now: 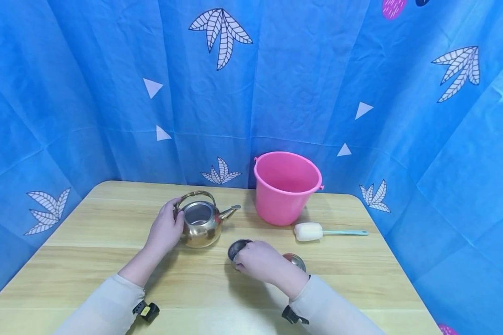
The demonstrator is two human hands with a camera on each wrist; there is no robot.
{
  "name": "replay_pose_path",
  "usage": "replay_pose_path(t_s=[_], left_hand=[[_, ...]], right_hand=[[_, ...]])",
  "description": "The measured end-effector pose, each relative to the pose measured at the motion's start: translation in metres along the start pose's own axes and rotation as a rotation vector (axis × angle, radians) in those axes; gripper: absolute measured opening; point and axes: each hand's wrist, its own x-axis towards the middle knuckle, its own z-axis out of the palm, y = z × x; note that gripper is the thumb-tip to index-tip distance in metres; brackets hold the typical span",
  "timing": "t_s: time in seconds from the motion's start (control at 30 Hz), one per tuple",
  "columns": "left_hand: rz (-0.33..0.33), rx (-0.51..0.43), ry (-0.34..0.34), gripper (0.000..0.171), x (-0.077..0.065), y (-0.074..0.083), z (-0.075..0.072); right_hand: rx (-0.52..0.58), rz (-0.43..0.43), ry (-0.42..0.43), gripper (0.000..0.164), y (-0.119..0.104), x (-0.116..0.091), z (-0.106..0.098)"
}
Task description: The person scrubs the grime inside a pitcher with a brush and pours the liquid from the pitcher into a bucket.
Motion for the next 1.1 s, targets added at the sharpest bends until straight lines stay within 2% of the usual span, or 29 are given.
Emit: replay_pose_path(t_s=[0.23, 0.5, 0.8, 1.1], left_hand=[[-0.004, -0.006, 0.008, 0.047, 0.000, 0.000, 0.000], [0.002, -0.001, 0.008, 0.047, -0.001, 0.000, 0.000], [-0.009, 0.002, 0.006, 0.047, -0.001, 0.000, 0.001], [-0.008, 0.008, 0.006, 0.047, 0.000, -0.001, 0.002]], right_hand=[[0.005, 0.026, -0.037, 0.028, 0.003, -0.004, 0.002], [-0.011, 0.009, -0.075, 0.035, 0.006, -0.009, 0.006], [0.018, 0.007, -0.127, 0.028, 0.006, -0.014, 0.005], [0.000, 0.008, -0.159, 0.024, 0.008, -0.016, 0.005]])
